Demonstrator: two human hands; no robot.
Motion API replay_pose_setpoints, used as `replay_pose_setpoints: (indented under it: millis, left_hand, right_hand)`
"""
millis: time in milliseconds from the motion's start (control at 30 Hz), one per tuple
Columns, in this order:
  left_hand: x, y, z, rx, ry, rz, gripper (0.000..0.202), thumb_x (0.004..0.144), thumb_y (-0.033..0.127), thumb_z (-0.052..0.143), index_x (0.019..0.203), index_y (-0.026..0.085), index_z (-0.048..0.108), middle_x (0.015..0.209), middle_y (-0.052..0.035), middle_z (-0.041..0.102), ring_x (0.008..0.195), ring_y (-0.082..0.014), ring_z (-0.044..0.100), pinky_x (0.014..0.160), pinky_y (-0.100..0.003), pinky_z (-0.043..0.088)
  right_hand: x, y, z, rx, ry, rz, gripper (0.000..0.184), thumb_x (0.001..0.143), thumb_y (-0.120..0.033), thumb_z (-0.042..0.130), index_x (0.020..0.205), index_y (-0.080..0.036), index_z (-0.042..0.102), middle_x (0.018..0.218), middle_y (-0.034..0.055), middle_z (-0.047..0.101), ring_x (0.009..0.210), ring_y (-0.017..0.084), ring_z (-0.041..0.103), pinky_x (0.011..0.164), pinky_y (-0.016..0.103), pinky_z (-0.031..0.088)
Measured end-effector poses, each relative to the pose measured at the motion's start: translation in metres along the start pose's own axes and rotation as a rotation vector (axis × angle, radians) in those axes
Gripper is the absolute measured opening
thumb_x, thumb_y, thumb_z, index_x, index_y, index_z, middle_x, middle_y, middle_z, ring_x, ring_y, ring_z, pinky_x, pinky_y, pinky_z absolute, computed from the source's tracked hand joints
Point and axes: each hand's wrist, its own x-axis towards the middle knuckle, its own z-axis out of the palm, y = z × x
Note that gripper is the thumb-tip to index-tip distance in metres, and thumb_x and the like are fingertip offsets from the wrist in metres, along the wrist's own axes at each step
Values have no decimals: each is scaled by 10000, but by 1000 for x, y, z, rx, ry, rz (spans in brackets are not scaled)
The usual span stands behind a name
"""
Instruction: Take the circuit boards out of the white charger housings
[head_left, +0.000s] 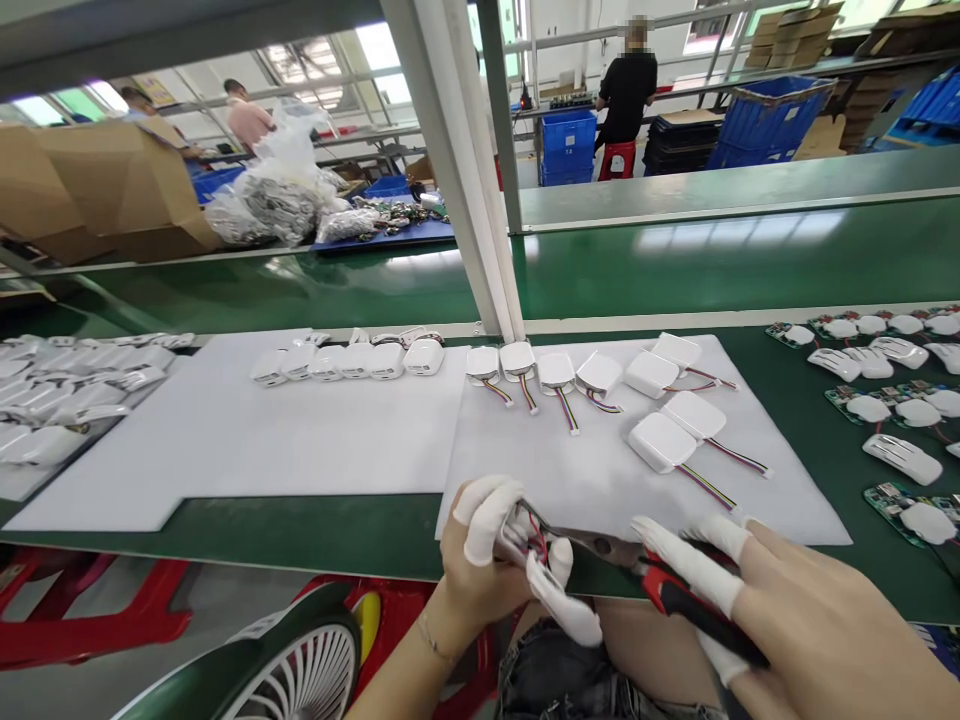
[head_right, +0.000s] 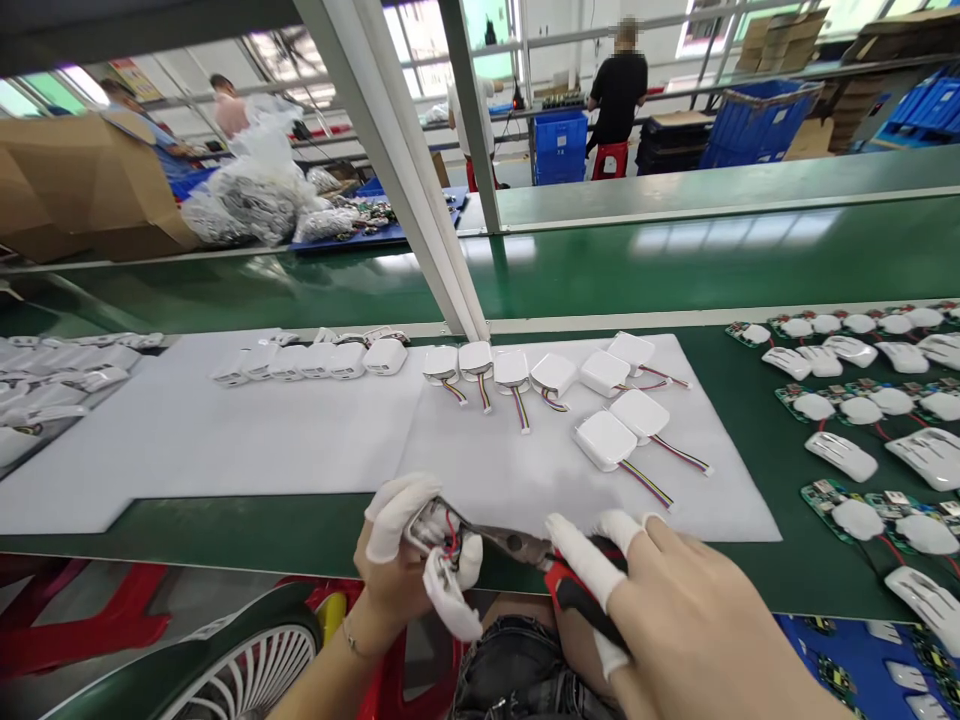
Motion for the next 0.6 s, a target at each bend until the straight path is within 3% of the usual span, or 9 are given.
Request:
replay_pose_setpoints:
  millis: [133,233,300,467,600]
  left_hand:
    - [9,-25,9,29,-222,46,410,806,309,621,1157,128,508,969,-118,606,866,-230,623,749,-329,562]
    - [11,-42,15,93,-434,126,402,779,359,593,1098,126,517,927,-119,619,825,-248,615,676,-339,554]
    - [12,-49,20,101,-506,167,386,760,403,576,1039,141,532,854,-94,618,757,-242,603,588,-329,525]
    - [16,-54,29,52,-558,192,349,750,466,509,904,155,551,724,-62,583,640,-225,559,483,-322,451]
    - [17,-55,31,-12,-540,171,329,761,447,522,902,151,544,705,-57,577,618,-208,536,485,-312,444]
  right_hand:
    - [33,14,12,-28,-284,32,257,615,-85,480,792,-177,642,703,76,557,606,266,569,506,327,357]
    - [46,24,29,4,-473,84,261,661,-77,512,860,-182,645,791,73,583,704,276,596,584,339,380]
    - [49,28,39,62,-544,103,315,671,-61,513,925,-194,644,804,53,581,724,260,595,615,335,380]
    - [47,33,51,104,-593,123,287,642,-52,527,862,-195,644,817,60,584,718,267,597,603,337,362]
    - [43,33,56,116,-469,74,220,550,-50,547,697,-202,609,746,61,582,643,266,598,543,322,329]
